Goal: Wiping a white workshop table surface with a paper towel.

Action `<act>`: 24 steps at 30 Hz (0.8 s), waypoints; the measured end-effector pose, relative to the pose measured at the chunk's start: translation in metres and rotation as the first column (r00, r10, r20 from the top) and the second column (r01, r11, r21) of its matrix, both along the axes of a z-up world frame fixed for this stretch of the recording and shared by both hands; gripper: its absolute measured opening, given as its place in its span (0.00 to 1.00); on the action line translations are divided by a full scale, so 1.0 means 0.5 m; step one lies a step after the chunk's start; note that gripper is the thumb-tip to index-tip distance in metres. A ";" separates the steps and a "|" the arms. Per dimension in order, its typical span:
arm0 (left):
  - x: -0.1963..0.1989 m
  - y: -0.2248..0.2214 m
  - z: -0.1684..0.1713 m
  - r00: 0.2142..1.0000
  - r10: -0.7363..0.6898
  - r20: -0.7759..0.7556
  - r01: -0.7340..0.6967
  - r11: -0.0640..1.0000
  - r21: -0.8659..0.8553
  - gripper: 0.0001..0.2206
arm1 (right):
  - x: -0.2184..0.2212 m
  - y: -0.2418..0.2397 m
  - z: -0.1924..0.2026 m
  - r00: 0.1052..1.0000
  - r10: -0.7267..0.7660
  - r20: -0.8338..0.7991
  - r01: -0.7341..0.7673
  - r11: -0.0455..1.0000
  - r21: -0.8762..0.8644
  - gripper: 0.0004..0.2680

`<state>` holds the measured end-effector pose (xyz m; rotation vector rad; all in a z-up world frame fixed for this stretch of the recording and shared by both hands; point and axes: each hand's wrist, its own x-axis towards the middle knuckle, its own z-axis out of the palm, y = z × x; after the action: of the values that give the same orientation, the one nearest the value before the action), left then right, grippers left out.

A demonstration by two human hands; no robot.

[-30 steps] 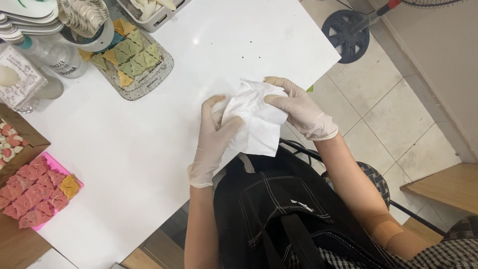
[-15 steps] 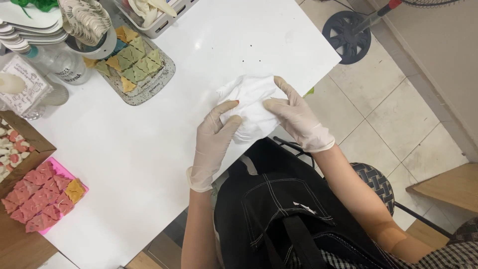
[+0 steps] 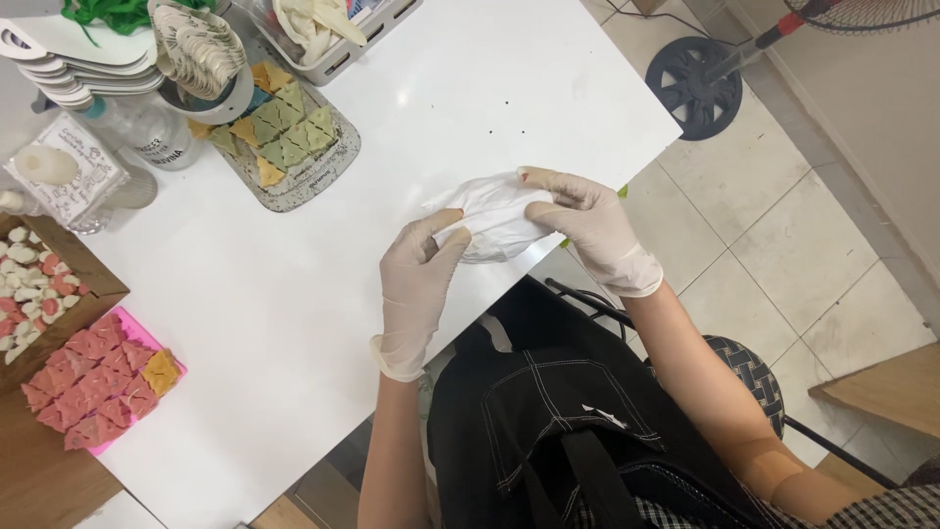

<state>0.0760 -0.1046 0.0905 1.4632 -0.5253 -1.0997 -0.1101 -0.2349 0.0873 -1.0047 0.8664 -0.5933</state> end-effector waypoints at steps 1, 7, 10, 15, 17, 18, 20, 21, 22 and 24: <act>0.004 -0.001 0.004 0.998 -0.014 0.058 0.012 0.999 0.034 0.13 | 0.001 -0.004 0.006 0.999 0.016 -0.038 -0.017 1.000 -0.007 0.20; 0.024 -0.007 0.030 0.969 -0.153 0.194 0.136 0.986 0.097 0.12 | 0.003 -0.023 0.030 0.980 0.080 -0.183 -0.093 0.994 -0.064 0.15; 0.031 -0.009 0.030 0.929 -0.238 0.283 0.207 0.969 0.133 0.11 | 0.002 -0.030 0.032 0.947 0.099 -0.305 -0.131 0.988 -0.086 0.13; 0.025 -0.012 0.005 0.812 -0.206 0.545 0.247 0.969 -0.001 0.07 | -0.002 -0.036 0.009 0.899 0.048 -0.435 -0.191 0.937 -0.292 0.08; 0.022 -0.024 0.006 0.944 -0.161 0.288 0.205 0.970 -0.129 0.08 | 0.003 -0.036 -0.001 0.963 0.069 -0.260 -0.143 0.949 -0.279 0.07; 0.019 -0.022 -0.014 0.944 -0.161 0.288 0.204 0.970 -0.130 0.08 | 0.009 -0.033 0.004 0.963 0.069 -0.260 -0.143 0.949 -0.280 0.07; 0.015 -0.019 -0.053 0.980 -0.126 -0.154 0.121 0.992 -0.038 0.10 | 0.022 -0.029 0.016 0.984 0.130 -0.125 -0.124 0.991 0.055 0.11; 0.015 -0.023 -0.048 0.980 -0.125 -0.153 0.120 0.992 -0.040 0.10 | 0.021 -0.030 -0.001 0.984 0.131 -0.124 -0.125 0.991 0.053 0.11; 0.013 -0.023 -0.044 0.980 -0.089 -0.176 0.088 0.996 -0.015 0.09 | 0.019 -0.029 -0.018 0.984 0.145 -0.105 -0.128 0.980 0.154 0.12; 0.011 -0.026 -0.034 0.979 -0.051 -0.198 0.054 0.998 0.010 0.09 | 0.020 -0.026 -0.036 0.984 0.159 -0.084 -0.133 0.958 0.254 0.12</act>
<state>0.0815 -0.1175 0.0737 1.3418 -0.4181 -1.2776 -0.1001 -0.2481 0.0691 -0.8676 0.9242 -0.3001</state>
